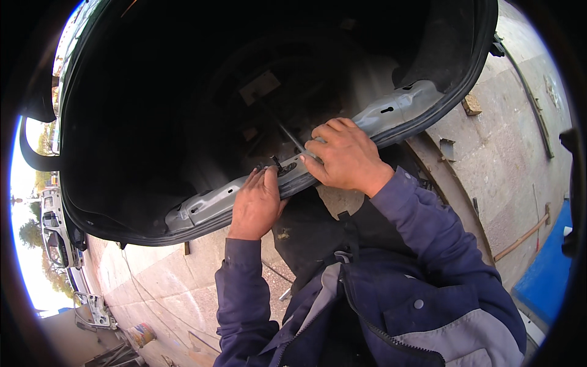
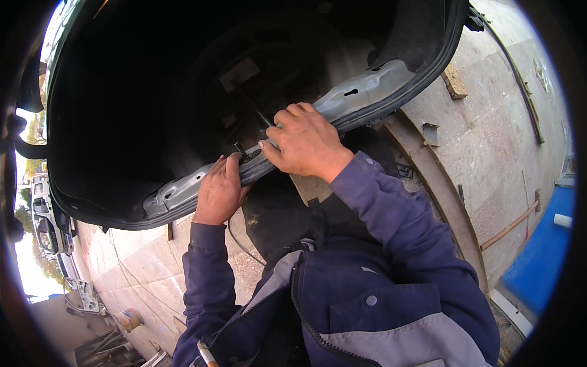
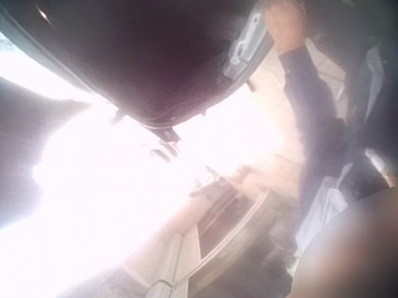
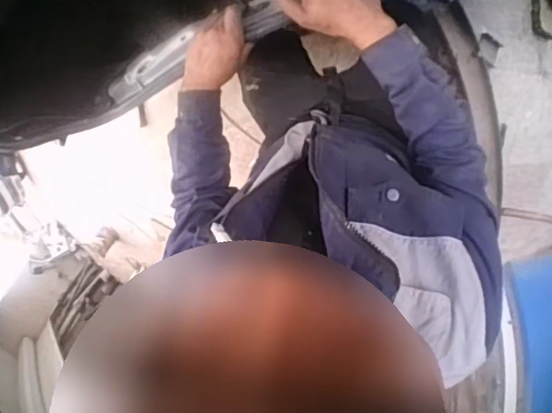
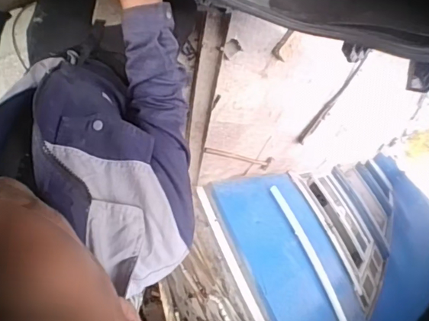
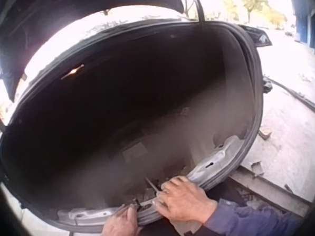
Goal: The person installs a rubber weather seal around the perimeter of a car trunk lid. They press the seal into place by hand, then use a hammer to tap it flush along the edges. Finally, they close the trunk and run their hands along the seal to check the fit.
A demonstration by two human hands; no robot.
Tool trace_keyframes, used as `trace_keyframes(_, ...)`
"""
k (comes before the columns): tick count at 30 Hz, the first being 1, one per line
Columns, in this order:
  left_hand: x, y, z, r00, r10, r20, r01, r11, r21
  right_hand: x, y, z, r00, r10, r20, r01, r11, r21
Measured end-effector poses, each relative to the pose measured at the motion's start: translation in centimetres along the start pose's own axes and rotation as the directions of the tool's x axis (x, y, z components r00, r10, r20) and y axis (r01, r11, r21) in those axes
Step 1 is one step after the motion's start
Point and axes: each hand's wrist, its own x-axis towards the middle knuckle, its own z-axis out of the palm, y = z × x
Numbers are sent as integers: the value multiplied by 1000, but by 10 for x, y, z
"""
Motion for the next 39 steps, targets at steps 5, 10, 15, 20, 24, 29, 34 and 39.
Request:
trace_keyframes(5,6,-1,-6,985,-69,158,66,997,26,2,-3,2,1000,-23,-13,23,999,-48)
trace_keyframes(10,20,34,-3,979,-41,-198,66,990,122,-5,3,10,998,-34,-45,33,999,-21)
trace_keyframes(15,47,45,11,1000,-2,-1,2,1000,20,-3,4,-5,992,14,125,-18,999,29)
trace_keyframes(20,46,41,18,1000,2,-3,-2,998,65,-9,25,-103,953,-89,-290,67,994,-83)
trace_keyframes(24,49,42,18,1000,18,-13,-17,997,70,-37,75,-148,843,-139,-519,-1,966,-260)
trace_keyframes(29,53,42,13,1000,5,10,-6,997,80,-33,125,-75,883,33,-468,-165,956,-244)
trace_keyframes(34,50,47,16,999,-15,-45,18,997,68,-38,116,-118,869,21,-494,-120,978,-169)
trace_keyframes(39,50,44,16,1000,-24,-19,25,998,50,-43,103,-146,706,-199,-680,-9,957,-290)
